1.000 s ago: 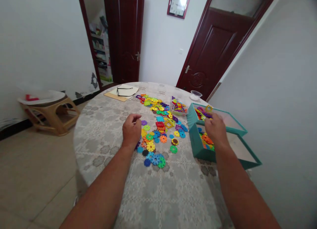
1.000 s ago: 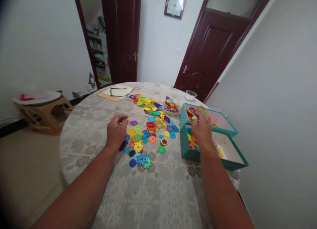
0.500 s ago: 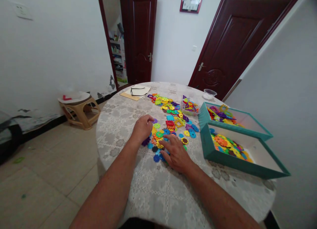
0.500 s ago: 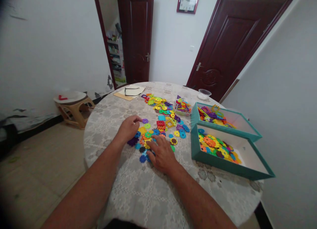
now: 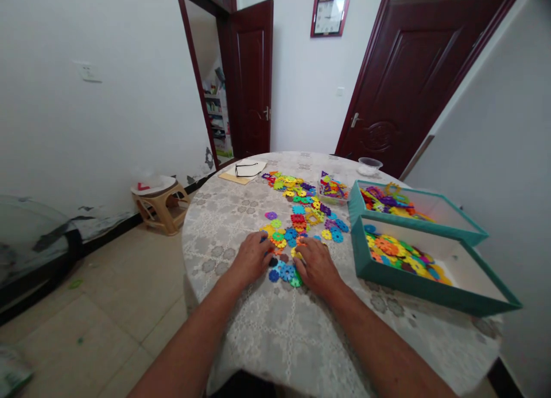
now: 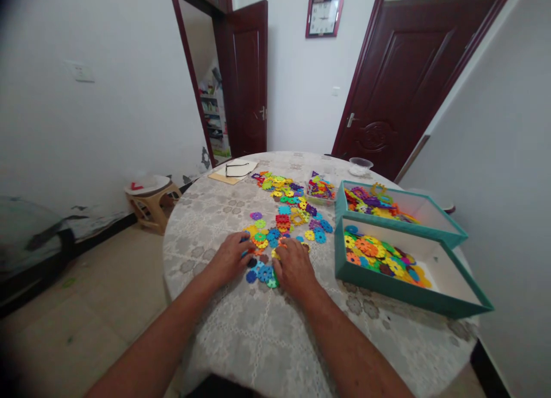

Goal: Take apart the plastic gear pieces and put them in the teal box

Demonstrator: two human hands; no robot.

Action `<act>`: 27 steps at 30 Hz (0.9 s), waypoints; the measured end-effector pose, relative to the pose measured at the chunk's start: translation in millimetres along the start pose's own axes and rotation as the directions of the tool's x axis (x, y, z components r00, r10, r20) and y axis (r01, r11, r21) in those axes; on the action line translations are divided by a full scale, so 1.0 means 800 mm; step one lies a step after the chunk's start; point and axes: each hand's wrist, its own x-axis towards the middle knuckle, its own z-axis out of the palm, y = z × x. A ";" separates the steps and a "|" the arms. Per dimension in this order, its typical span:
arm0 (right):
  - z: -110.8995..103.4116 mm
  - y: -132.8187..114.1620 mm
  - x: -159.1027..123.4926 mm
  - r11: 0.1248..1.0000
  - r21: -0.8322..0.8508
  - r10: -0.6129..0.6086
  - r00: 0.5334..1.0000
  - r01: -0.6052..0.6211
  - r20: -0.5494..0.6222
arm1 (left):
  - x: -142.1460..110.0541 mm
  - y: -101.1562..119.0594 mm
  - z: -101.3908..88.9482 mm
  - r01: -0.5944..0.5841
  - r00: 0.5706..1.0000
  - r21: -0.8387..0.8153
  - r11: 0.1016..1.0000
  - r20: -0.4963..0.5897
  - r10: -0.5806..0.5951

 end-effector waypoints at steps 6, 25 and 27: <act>-0.001 -0.007 0.000 0.997 0.062 -0.055 0.998 0.053 0.019 | -0.005 0.018 0.015 -0.070 0.997 -0.041 0.997 0.025 0.071; -0.005 0.012 0.004 0.961 0.245 0.143 0.989 -0.128 -0.046 | -0.035 0.009 -0.011 0.188 0.981 0.018 0.982 -0.059 -0.186; -0.007 0.010 0.004 0.946 0.292 0.159 0.987 -0.142 -0.033 | -0.034 0.010 -0.011 0.227 0.974 0.090 0.970 0.004 -0.229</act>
